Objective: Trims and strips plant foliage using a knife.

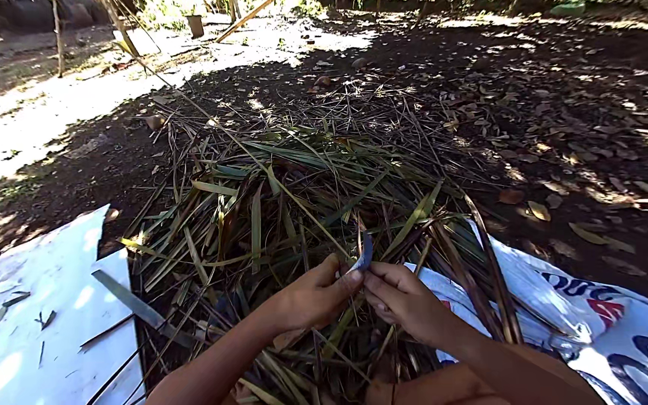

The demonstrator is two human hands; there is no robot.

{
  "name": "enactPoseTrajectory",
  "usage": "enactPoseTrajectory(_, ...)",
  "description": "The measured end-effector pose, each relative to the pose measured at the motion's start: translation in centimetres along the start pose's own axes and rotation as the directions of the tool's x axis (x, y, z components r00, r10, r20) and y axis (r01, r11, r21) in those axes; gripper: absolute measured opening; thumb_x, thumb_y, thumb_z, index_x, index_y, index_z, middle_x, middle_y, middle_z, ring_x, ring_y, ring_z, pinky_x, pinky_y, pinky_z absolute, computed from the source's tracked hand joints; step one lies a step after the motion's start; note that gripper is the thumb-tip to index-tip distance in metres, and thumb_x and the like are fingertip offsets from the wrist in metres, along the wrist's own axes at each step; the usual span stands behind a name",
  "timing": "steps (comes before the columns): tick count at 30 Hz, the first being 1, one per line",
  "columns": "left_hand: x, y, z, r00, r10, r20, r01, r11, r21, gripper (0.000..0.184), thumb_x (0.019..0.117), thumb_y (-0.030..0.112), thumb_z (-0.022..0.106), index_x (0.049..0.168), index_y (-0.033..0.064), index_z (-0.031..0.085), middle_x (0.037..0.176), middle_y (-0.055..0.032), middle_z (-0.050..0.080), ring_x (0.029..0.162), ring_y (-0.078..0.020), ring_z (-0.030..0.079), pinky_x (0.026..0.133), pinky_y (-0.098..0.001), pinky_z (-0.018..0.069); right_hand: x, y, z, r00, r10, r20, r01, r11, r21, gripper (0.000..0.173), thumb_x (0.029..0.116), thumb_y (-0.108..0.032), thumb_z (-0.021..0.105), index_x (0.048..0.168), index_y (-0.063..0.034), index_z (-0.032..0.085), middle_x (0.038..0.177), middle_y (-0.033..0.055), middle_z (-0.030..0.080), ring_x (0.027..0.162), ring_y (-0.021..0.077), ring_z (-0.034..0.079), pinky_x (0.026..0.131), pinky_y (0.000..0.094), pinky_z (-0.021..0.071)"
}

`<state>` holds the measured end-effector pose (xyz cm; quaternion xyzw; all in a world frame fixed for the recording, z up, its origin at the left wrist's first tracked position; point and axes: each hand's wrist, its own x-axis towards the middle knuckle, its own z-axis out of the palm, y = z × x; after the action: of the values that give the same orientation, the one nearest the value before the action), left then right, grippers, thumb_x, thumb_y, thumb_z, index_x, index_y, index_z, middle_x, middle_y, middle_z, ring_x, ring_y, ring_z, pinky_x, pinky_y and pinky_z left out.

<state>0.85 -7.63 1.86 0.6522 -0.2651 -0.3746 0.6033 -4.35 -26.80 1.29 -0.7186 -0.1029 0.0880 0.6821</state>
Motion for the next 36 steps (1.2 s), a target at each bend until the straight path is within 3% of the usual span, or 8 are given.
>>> enactPoseTrajectory(3, -0.2, -0.1, -0.5, 0.997, 0.031, 0.069, -0.035, 0.998, 0.060, 0.019, 0.1067, 0.034, 0.046, 0.117, 0.0173, 0.047, 0.063, 0.0123, 0.044, 0.044, 0.0034, 0.037, 0.041, -0.0127, 0.0335, -0.4, -0.6, -0.6, 0.966, 0.119, 0.231, -0.189, 0.932, 0.308, 0.032, 0.1046, -0.014, 0.031, 0.085, -0.0216, 0.055, 0.054, -0.0193, 0.034, 0.042, -0.0093, 0.028, 0.041, 0.0095, 0.0250)
enactPoseTrajectory(9, -1.3, 0.4, -0.1, 0.987, 0.114, 0.114, -0.117, 0.993, 0.021, 0.015, 0.1059, 0.029, 0.053, 0.116, 0.0181, 0.050, 0.060, 0.0149, 0.044, 0.045, 0.0068, 0.037, 0.042, -0.0101, 0.0306, -1.1, -1.0, -1.7, 0.895, 0.104, 0.434, -0.285, 0.881, 0.377, 0.030, 0.1037, -0.020, 0.037, 0.080, -0.0254, 0.055, 0.052, -0.0200, 0.031, 0.041, -0.0114, 0.027, 0.038, 0.0084, 0.0223)
enactPoseTrajectory(16, -2.7, 2.0, -3.7, 0.904, 0.235, -0.356, -0.230, 0.971, 0.058, 0.013, 0.1076, 0.021, 0.040, 0.113, 0.0163, 0.051, 0.056, 0.0139, 0.046, 0.043, 0.0056, 0.041, 0.042, -0.0102, 0.0367, -2.2, -0.2, 0.0, 0.982, -0.187, 0.020, 0.185, 0.940, -0.286, 0.025, 0.1052, -0.017, 0.045, 0.090, -0.0061, 0.062, 0.064, -0.0117, 0.042, 0.053, -0.0111, 0.035, 0.050, 0.0061, 0.0294)
enactPoseTrajectory(20, -2.4, 0.5, -2.3, 0.980, 0.159, -0.117, -0.159, 0.987, 0.008, 0.028, 0.1082, 0.020, 0.038, 0.132, 0.0121, 0.051, 0.065, 0.0150, 0.046, 0.050, 0.0044, 0.046, 0.047, -0.0119, 0.0416, -2.0, 1.1, 1.8, 0.929, -0.361, -0.081, 0.256, 0.785, -0.565, 0.027, 0.1033, -0.017, 0.047, 0.092, -0.0001, 0.065, 0.062, -0.0010, 0.050, 0.053, -0.0042, 0.042, 0.052, 0.0085, 0.0358)
enactPoseTrajectory(23, -1.4, -0.5, -0.7, 0.987, 0.156, 0.038, -0.152, 0.984, -0.093, 0.024, 0.1085, 0.019, 0.038, 0.124, 0.0138, 0.055, 0.067, 0.0160, 0.047, 0.052, 0.0052, 0.044, 0.048, -0.0114, 0.0379, -2.1, 1.4, 2.0, 0.916, -0.391, -0.088, 0.260, 0.748, -0.611, 0.029, 0.1032, -0.018, 0.047, 0.095, 0.0007, 0.067, 0.064, 0.0019, 0.054, 0.055, -0.0007, 0.048, 0.054, 0.0109, 0.0405)
enactPoseTrajectory(27, -3.1, 1.3, -4.6, 0.917, 0.230, -0.325, -0.304, 0.932, -0.199, 0.032, 0.1082, 0.023, 0.034, 0.098, 0.0166, 0.064, 0.056, 0.0151, 0.048, 0.045, 0.0053, 0.045, 0.046, -0.0113, 0.0409, -2.7, 1.8, 1.0, 0.909, -0.417, -0.002, 0.345, 0.756, -0.557, 0.028, 0.1041, -0.018, 0.046, 0.090, 0.0002, 0.063, 0.061, -0.0009, 0.048, 0.053, -0.0059, 0.042, 0.052, 0.0062, 0.0350)
enactPoseTrajectory(30, -5.3, 2.0, -8.4, 0.803, 0.269, -0.532, -0.401, 0.904, -0.147, 0.038, 0.1096, 0.026, 0.028, 0.101, 0.0156, 0.063, 0.051, 0.0123, 0.044, 0.040, 0.0029, 0.043, 0.043, -0.0133, 0.0427, -3.2, 2.7, 0.0, 0.902, -0.429, 0.047, 0.386, 0.754, -0.532, 0.030, 0.1051, -0.019, 0.046, 0.088, -0.0006, 0.062, 0.061, -0.0014, 0.048, 0.053, -0.0069, 0.040, 0.052, 0.0054, 0.0335)
enactPoseTrajectory(36, -3.3, -0.7, -1.8, 0.992, 0.110, 0.067, -0.090, 0.963, -0.253, 0.019, 0.1070, 0.023, 0.040, 0.116, 0.0186, 0.056, 0.062, 0.0173, 0.048, 0.047, 0.0069, 0.044, 0.045, -0.0097, 0.0384, -2.6, 3.2, 0.4, 0.864, -0.502, 0.024, 0.416, 0.688, -0.595, 0.028, 0.1038, -0.017, 0.048, 0.096, 0.0025, 0.066, 0.067, 0.0032, 0.056, 0.059, -0.0049, 0.048, 0.059, 0.0049, 0.0391)
